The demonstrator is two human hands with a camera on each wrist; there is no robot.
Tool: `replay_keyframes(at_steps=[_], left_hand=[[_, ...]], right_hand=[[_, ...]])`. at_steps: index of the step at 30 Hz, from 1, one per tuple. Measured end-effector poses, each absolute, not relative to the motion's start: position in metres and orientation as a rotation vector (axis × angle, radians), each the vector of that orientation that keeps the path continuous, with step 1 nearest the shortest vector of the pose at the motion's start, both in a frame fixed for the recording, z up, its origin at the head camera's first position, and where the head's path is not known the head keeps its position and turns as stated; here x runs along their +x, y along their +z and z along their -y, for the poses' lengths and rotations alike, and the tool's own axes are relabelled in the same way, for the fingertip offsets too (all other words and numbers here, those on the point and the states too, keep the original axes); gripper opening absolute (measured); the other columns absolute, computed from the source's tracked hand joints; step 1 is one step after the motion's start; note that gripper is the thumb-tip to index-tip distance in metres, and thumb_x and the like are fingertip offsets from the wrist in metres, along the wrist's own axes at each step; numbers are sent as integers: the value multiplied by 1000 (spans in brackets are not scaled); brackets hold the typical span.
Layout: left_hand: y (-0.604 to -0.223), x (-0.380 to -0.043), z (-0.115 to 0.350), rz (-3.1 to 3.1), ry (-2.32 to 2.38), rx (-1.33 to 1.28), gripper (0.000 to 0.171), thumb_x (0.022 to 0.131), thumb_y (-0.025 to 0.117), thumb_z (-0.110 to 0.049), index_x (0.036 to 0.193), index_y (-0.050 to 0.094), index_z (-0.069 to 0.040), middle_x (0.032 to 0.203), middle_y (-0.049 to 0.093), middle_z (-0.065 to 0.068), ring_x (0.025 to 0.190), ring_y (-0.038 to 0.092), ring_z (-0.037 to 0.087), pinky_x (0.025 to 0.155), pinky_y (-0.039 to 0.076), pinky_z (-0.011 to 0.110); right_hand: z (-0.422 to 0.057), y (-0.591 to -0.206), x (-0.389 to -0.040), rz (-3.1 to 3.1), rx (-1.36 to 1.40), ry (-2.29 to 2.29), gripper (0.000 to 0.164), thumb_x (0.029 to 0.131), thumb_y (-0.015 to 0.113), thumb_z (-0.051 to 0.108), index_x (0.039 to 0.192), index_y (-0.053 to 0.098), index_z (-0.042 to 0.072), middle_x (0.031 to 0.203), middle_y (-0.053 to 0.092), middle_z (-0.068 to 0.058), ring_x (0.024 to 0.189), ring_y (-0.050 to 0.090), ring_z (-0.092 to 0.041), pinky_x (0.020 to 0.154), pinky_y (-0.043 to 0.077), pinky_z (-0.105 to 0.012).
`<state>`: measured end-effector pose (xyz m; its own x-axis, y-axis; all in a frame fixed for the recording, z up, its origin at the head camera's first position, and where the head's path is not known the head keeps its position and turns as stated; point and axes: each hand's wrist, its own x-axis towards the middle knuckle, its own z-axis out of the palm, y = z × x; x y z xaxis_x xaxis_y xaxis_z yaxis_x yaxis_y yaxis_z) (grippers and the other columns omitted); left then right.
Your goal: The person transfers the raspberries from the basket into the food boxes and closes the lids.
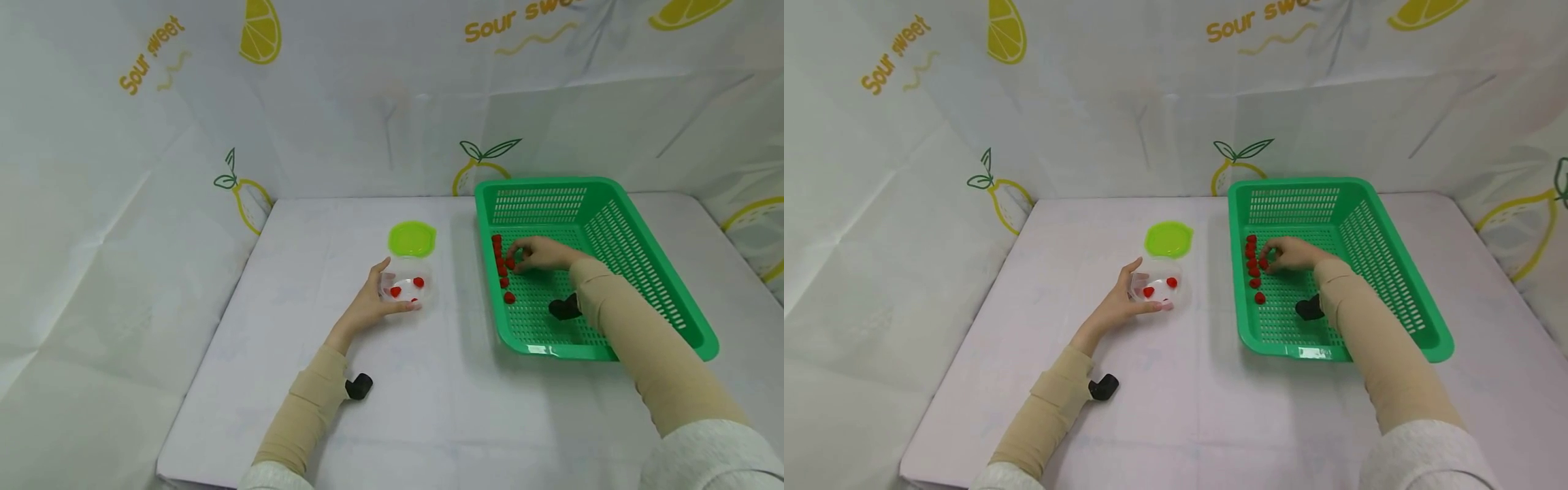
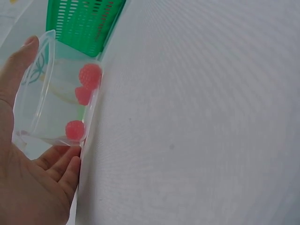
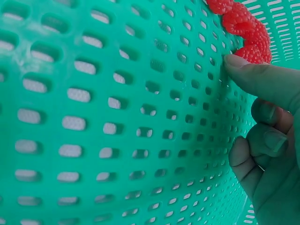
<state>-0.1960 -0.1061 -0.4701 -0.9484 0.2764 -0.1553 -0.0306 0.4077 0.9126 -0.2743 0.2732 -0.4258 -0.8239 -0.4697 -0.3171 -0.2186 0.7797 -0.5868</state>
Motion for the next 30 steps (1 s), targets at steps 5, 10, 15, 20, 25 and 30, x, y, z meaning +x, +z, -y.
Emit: replay_keyframes(at_steps=[5, 10, 15, 20, 25, 30], left_hand=[[-470, -195, 106, -2374, 1555, 208, 107, 63, 83, -46, 143, 13, -46, 137, 41, -5, 127, 41, 16, 106, 37, 45], [-470, -195, 106, -2371, 1548, 205, 108, 61, 83, -48, 142, 12, -47, 137, 41, -6, 127, 41, 16, 106, 36, 45], [-471, -196, 107, -2368, 1541, 216, 108, 61, 83, -50, 143, 11, -46, 139, 40, -6, 130, 39, 16, 108, 34, 47], [-471, -197, 107, -2363, 1544, 213, 108, 61, 83, -50, 143, 11, -46, 140, 39, -5, 131, 37, 17, 109, 33, 47], [-471, -197, 107, -2365, 1552, 200, 108, 61, 83, -48, 142, 12, -46, 139, 39, -6, 131, 38, 17, 109, 33, 47], [-470, -196, 107, -2372, 1545, 196, 108, 61, 83, -50, 143, 12, -46, 139, 39, -6, 131, 37, 17, 109, 33, 47]], right_hand=[[-275, -425, -273, -2513, -525, -743, 32, 87, 65, 19, 114, 57, 4, 68, 50, -4, 56, 39, -13, 57, 35, -29], [-275, -423, -271, -2504, -517, -735, 34, 88, 64, 21, 116, 56, 4, 74, 54, -6, 60, 42, -14, 59, 36, -29], [-277, -423, -272, -2471, -505, -750, 34, 88, 63, 21, 117, 55, 4, 76, 55, -6, 61, 43, -13, 58, 36, -29], [-279, -423, -274, -2426, -514, -761, 34, 88, 63, 21, 117, 55, 5, 72, 55, -4, 60, 43, -12, 58, 37, -27], [-277, -414, -272, -2376, -488, -783, 36, 89, 62, 21, 120, 54, 5, 70, 52, -4, 60, 40, -11, 60, 36, -28], [-276, -407, -269, -2353, -492, -823, 36, 89, 62, 22, 120, 54, 6, 72, 53, -6, 60, 41, -11, 59, 37, -28]])
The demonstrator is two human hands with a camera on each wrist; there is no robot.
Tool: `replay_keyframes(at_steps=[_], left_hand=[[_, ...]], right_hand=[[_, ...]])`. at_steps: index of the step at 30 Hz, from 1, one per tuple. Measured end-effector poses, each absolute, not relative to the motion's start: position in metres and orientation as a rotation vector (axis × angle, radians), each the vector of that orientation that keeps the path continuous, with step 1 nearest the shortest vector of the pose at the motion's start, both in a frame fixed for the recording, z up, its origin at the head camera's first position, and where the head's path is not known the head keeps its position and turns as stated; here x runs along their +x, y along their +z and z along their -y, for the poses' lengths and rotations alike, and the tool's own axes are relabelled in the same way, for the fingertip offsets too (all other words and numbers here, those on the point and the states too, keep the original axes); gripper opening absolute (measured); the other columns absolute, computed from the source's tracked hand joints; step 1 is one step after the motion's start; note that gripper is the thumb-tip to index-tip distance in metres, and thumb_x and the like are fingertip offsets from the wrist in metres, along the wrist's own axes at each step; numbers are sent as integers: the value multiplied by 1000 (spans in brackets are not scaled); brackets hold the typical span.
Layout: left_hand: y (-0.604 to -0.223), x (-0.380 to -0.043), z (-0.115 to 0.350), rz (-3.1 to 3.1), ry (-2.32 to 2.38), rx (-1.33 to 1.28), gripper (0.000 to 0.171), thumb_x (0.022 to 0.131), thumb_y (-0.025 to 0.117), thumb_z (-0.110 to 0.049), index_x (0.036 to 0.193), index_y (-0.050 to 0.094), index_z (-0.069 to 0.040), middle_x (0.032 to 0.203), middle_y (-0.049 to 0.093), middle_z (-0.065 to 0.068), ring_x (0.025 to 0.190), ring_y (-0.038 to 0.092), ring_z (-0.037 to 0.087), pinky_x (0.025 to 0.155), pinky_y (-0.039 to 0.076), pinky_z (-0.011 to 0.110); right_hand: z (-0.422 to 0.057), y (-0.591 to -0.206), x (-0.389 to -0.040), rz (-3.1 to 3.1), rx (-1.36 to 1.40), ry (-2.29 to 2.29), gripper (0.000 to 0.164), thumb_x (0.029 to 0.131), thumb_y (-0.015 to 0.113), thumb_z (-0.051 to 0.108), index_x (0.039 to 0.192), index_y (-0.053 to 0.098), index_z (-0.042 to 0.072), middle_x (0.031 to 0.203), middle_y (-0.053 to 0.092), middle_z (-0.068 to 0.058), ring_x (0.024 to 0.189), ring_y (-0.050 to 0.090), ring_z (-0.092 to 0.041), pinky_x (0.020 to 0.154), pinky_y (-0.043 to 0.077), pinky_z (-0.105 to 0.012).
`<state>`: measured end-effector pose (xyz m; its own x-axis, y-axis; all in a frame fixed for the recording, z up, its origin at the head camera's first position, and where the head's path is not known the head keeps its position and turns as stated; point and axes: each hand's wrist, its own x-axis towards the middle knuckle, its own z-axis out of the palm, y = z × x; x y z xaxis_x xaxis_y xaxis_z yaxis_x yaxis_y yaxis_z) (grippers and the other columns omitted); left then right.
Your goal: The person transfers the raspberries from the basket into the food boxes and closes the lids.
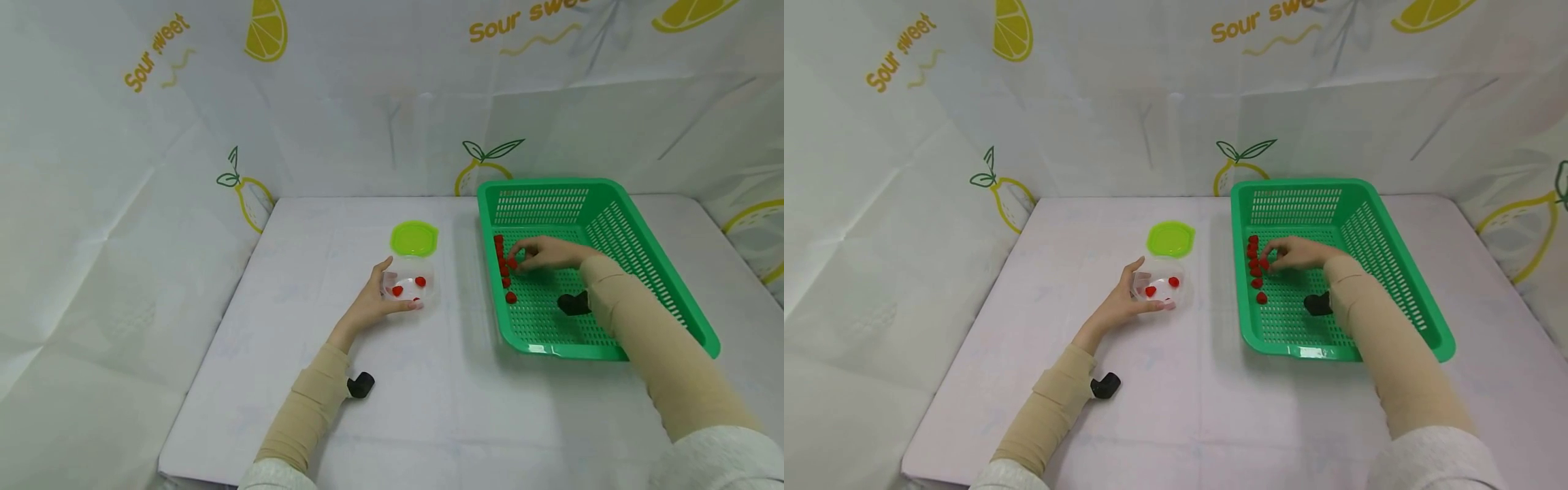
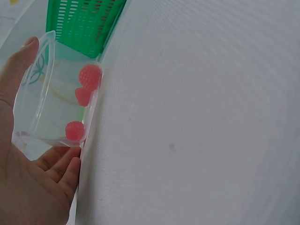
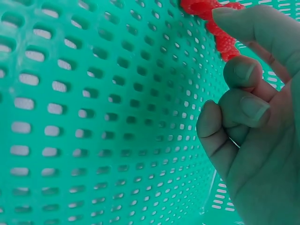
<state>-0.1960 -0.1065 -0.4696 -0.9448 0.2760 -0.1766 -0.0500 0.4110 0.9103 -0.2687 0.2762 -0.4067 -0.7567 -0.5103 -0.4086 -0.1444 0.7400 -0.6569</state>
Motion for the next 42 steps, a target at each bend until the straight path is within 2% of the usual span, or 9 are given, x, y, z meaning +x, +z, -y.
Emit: replay_keyframes(at_steps=[7, 16, 24, 28, 37, 42], left_hand=[[-468, -196, 107, -2372, 1541, 200, 109, 60, 83, -51, 143, 12, -46, 138, 40, -6, 130, 39, 16, 108, 35, 46], [-470, -197, 108, -2369, 1537, 213, 109, 61, 82, -51, 143, 11, -46, 139, 39, -5, 131, 37, 18, 109, 33, 47], [-469, -197, 107, -2371, 1544, 201, 108, 61, 83, -50, 142, 12, -47, 139, 41, -5, 130, 39, 18, 108, 34, 47], [-467, -197, 107, -2362, 1546, 193, 107, 62, 83, -48, 142, 13, -47, 139, 40, -6, 130, 39, 18, 108, 34, 46], [-465, -197, 107, -2366, 1519, 201, 106, 62, 83, -49, 141, 12, -48, 140, 40, -9, 131, 39, 16, 109, 33, 46], [-465, -197, 107, -2364, 1514, 213, 105, 63, 82, -47, 141, 12, -50, 140, 41, -10, 131, 39, 15, 109, 32, 46]], right_hand=[[-278, -399, -266, -2341, -490, -858, 35, 90, 61, 20, 121, 54, 6, 71, 50, -6, 57, 39, -10, 55, 39, -28], [-275, -392, -261, -2351, -501, -876, 37, 90, 62, 24, 123, 54, 8, 75, 53, -10, 61, 42, -15, 59, 41, -31], [-274, -380, -254, -2399, -506, -903, 35, 89, 62, 30, 120, 56, 15, 80, 56, -14, 67, 46, -23, 66, 41, -33], [-271, -372, -251, -2412, -544, -915, 36, 89, 62, 28, 121, 56, 13, 79, 54, -17, 67, 45, -27, 66, 42, -35], [-258, -355, -247, -2429, -560, -934, 37, 89, 63, 27, 123, 56, 12, 75, 51, -15, 63, 41, -24, 63, 41, -33], [-245, -347, -247, -2423, -620, -985, 35, 89, 63, 26, 122, 57, 14, 73, 49, -13, 59, 39, -18, 62, 41, -33]])
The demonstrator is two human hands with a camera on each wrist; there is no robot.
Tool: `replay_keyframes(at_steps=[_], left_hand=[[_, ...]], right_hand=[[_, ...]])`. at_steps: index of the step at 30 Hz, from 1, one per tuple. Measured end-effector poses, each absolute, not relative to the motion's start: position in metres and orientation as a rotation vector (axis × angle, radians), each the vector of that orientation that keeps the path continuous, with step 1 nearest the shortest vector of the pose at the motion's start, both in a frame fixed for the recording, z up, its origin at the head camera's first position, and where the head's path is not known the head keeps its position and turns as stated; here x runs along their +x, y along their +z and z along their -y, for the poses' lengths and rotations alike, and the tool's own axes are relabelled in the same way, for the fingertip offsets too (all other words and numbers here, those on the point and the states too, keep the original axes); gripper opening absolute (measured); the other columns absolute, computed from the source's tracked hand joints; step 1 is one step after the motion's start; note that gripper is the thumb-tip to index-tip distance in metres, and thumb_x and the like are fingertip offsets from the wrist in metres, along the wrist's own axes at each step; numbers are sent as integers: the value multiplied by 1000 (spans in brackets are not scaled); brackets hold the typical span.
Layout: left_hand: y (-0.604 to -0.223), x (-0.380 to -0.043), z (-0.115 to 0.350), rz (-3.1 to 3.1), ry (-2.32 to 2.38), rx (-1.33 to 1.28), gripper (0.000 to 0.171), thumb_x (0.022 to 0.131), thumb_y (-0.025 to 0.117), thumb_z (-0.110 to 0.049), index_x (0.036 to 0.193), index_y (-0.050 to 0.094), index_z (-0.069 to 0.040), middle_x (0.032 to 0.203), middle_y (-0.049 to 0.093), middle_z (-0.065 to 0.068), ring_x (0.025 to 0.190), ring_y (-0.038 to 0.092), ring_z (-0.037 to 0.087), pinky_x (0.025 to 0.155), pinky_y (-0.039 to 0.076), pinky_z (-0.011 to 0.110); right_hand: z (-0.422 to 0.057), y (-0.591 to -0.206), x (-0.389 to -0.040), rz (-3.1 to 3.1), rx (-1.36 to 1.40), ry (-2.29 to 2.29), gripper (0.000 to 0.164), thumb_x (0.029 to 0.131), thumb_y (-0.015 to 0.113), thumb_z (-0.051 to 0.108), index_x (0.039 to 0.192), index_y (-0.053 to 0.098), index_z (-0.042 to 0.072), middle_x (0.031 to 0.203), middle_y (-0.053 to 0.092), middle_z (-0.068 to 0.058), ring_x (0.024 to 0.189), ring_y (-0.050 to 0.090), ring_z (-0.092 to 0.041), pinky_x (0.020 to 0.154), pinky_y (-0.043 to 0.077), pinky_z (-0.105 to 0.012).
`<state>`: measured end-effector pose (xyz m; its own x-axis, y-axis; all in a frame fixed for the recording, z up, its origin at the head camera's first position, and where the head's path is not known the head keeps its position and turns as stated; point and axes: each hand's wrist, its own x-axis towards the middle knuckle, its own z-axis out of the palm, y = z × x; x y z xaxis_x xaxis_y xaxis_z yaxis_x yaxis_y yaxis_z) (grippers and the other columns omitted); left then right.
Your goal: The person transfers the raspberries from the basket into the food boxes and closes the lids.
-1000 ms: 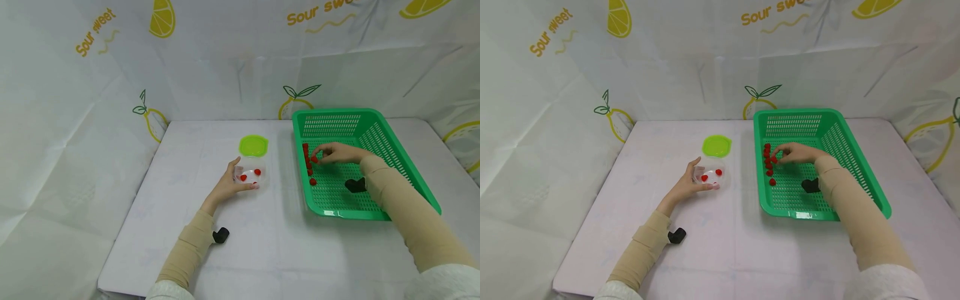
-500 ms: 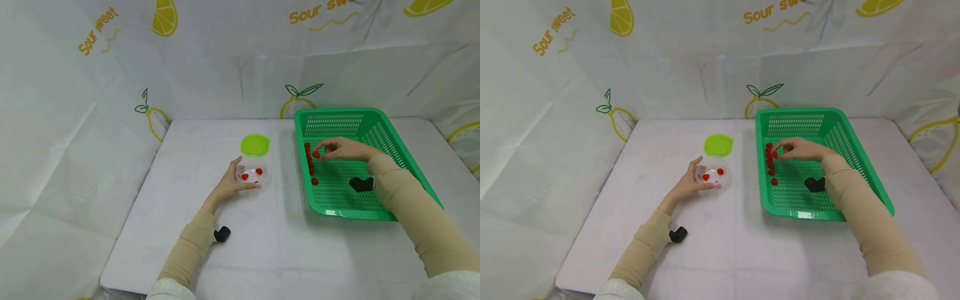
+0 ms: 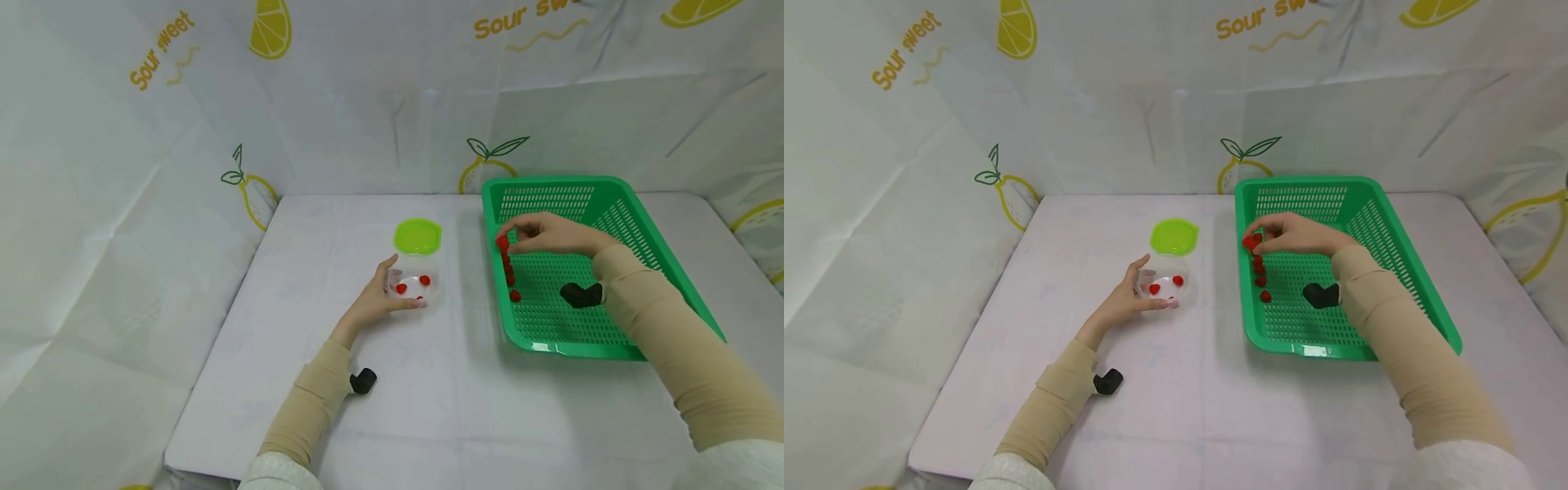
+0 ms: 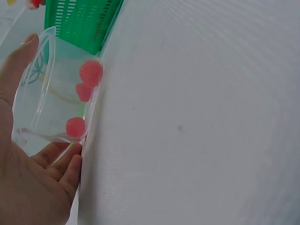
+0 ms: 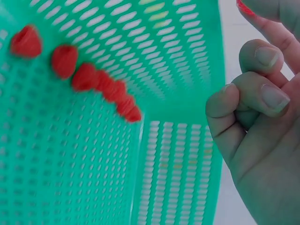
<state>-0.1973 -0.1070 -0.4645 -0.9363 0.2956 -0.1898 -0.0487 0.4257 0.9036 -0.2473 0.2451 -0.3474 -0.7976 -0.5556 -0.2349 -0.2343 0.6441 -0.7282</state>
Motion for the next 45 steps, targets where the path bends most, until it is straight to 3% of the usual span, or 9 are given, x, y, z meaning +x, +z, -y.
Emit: replay_keyframes(at_steps=[5, 14, 23, 31, 38, 45], left_hand=[[-465, -198, 108, -2376, 1507, 232, 104, 64, 82, -47, 141, 12, -50, 141, 40, -10, 132, 38, 18, 109, 32, 47], [-465, -198, 108, -2380, 1494, 210, 105, 62, 83, -48, 141, 13, -50, 142, 41, -6, 135, 35, 20, 110, 31, 48], [-465, -200, 108, -2352, 1505, 202, 105, 63, 82, -49, 142, 12, -49, 144, 38, -5, 135, 35, 19, 110, 31, 50], [-467, -200, 109, -2331, 1523, 227, 105, 63, 81, -50, 141, 10, -50, 146, 37, -5, 136, 34, 19, 109, 31, 49], [-467, -200, 110, -2326, 1521, 242, 107, 62, 82, -50, 142, 10, -48, 144, 38, -5, 134, 36, 19, 108, 33, 50], [-467, -200, 110, -2336, 1520, 251, 109, 60, 82, -54, 142, 10, -48, 142, 40, -5, 131, 38, 17, 107, 34, 48]], right_hand=[[-226, -339, -249, -2417, -636, -1037, 33, 87, 65, 27, 118, 60, 17, 70, 47, -6, 60, 38, -12, 63, 42, -31], [-185, -339, -258, -2387, -652, -1045, 30, 85, 68, 29, 113, 62, 19, 71, 47, -4, 64, 43, -19, 60, 41, -29], [-150, -343, -270, -2358, -740, -988, 29, 84, 68, 34, 112, 62, 25, 72, 47, -4, 65, 42, -17, 60, 37, -27], [-126, -351, -280, -2305, -811, -929, 31, 85, 68, 30, 114, 62, 21, 67, 45, -2, 61, 41, -16, 59, 37, -27], [-112, -363, -289, -2278, -832, -868, 31, 85, 67, 25, 115, 63, 18, 66, 44, -1, 64, 44, -22, 59, 37, -27], [-100, -373, -295, -2266, -822, -771, 28, 85, 66, 21, 113, 63, 17, 65, 42, 0, 63, 42, -16, 58, 35, -25]])
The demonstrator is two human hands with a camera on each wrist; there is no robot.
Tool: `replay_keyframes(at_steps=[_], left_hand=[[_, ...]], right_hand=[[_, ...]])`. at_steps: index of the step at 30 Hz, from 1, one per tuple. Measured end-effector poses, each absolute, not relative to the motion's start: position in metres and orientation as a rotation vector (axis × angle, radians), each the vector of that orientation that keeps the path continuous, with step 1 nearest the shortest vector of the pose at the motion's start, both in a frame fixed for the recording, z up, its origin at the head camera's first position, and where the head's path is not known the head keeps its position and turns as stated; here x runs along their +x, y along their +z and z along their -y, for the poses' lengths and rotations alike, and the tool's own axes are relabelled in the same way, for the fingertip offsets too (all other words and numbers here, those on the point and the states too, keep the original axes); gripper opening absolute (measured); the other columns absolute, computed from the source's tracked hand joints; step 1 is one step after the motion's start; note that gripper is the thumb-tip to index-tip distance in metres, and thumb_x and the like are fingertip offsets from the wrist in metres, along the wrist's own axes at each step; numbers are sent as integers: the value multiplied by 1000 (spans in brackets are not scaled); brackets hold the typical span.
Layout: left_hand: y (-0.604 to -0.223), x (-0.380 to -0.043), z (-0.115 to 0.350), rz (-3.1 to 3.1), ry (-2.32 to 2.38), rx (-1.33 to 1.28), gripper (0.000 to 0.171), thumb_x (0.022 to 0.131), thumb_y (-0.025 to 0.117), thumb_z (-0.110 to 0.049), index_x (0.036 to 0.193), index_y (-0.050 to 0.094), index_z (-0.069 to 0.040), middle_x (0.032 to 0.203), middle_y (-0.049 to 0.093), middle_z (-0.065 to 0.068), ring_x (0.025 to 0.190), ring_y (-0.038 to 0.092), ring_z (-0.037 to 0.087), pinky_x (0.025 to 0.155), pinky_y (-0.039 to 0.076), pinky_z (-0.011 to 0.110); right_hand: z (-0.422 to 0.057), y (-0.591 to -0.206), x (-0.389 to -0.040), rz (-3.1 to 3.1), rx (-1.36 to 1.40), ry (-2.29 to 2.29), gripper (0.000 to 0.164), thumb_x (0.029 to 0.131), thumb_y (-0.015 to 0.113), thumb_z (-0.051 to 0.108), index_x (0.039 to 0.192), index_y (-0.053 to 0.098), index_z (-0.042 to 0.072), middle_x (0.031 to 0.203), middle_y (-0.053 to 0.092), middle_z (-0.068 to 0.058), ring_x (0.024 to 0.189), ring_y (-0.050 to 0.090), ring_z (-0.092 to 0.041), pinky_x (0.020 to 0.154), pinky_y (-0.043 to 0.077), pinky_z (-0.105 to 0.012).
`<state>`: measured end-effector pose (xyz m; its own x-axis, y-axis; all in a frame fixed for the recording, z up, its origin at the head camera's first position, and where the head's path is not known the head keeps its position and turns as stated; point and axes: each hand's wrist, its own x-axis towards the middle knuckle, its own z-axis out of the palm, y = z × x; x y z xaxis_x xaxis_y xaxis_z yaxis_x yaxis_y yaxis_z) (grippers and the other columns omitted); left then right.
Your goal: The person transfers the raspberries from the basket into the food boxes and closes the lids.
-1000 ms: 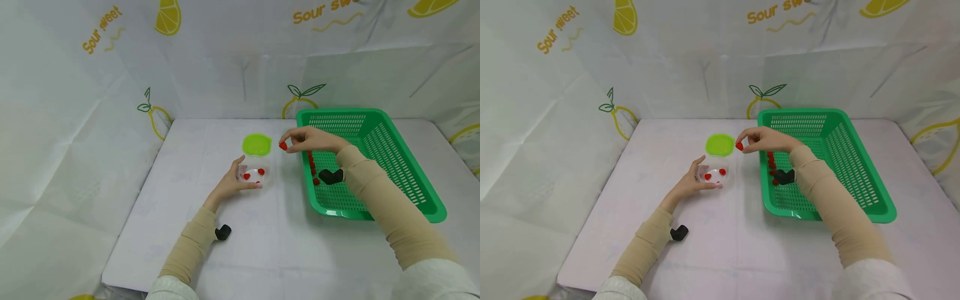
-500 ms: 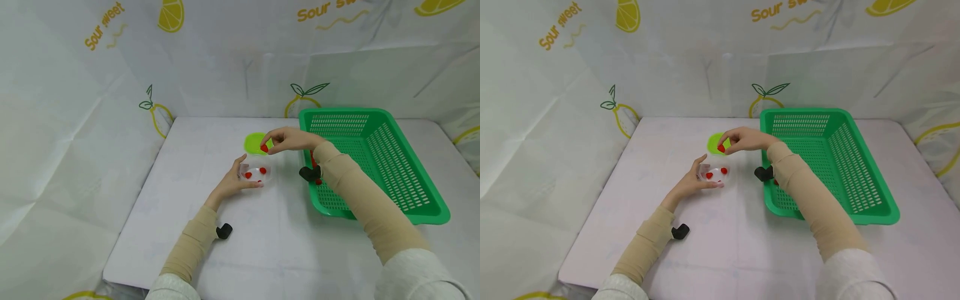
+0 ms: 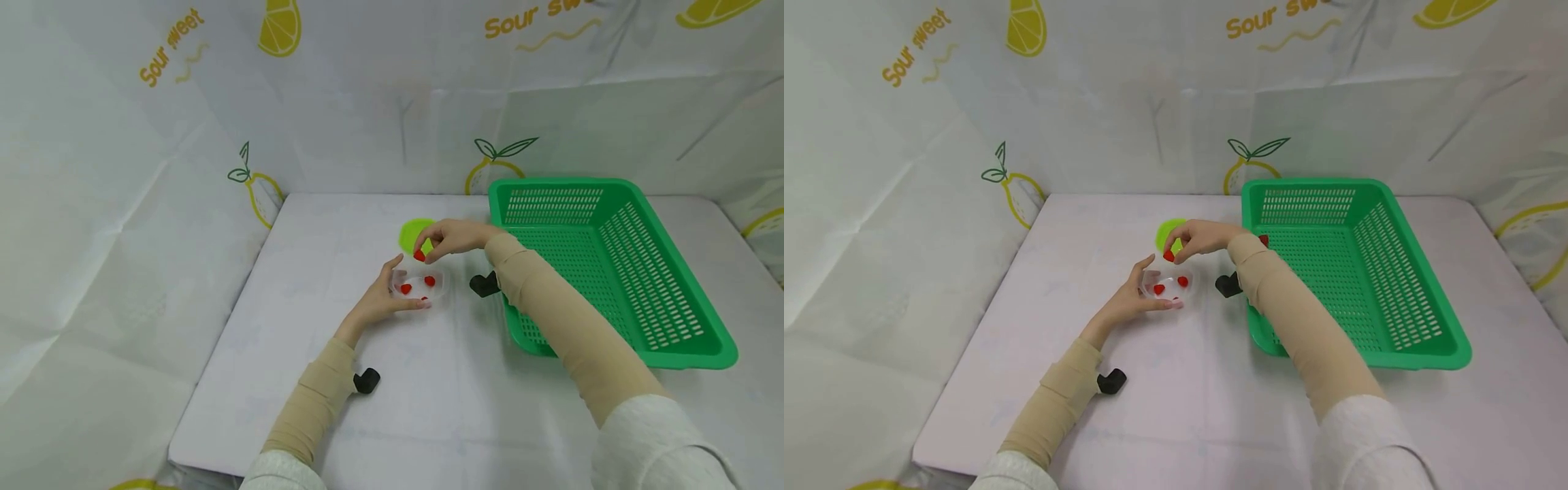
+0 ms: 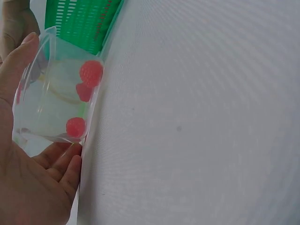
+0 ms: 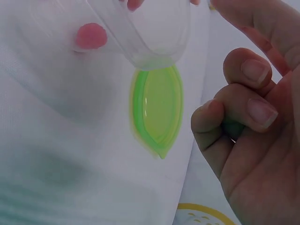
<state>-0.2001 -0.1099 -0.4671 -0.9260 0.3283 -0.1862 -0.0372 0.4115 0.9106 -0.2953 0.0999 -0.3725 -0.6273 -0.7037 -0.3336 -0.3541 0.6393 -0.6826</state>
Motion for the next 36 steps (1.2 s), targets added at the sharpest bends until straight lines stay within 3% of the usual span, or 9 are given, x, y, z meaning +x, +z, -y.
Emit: replay_keyframes(at_steps=[17, 24, 36], left_hand=[[-467, -199, 108, -2359, 1502, 240, 106, 63, 82, -49, 141, 10, -51, 142, 39, -7, 131, 37, 16, 108, 33, 48], [-467, -199, 109, -2349, 1510, 252, 108, 61, 82, -51, 143, 11, -47, 139, 40, -7, 130, 38, 17, 107, 34, 48], [-467, -199, 109, -2365, 1503, 210, 105, 63, 82, -49, 141, 13, -49, 144, 35, -6, 136, 31, 18, 110, 29, 50]], right_hand=[[-92, -393, -296, -2282, -883, -503, 26, 86, 62, 16, 111, 64, 18, 68, 37, 1, 63, 38, -15, 56, 33, -23], [-91, -390, -293, -2293, -882, -483, 26, 86, 61, 15, 112, 64, 20, 66, 35, 1, 60, 37, -14, 55, 32, -22], [-91, -390, -292, -2306, -893, -468, 32, 87, 60, 13, 118, 62, 20, 63, 33, 2, 57, 34, -13, 54, 32, -22]])
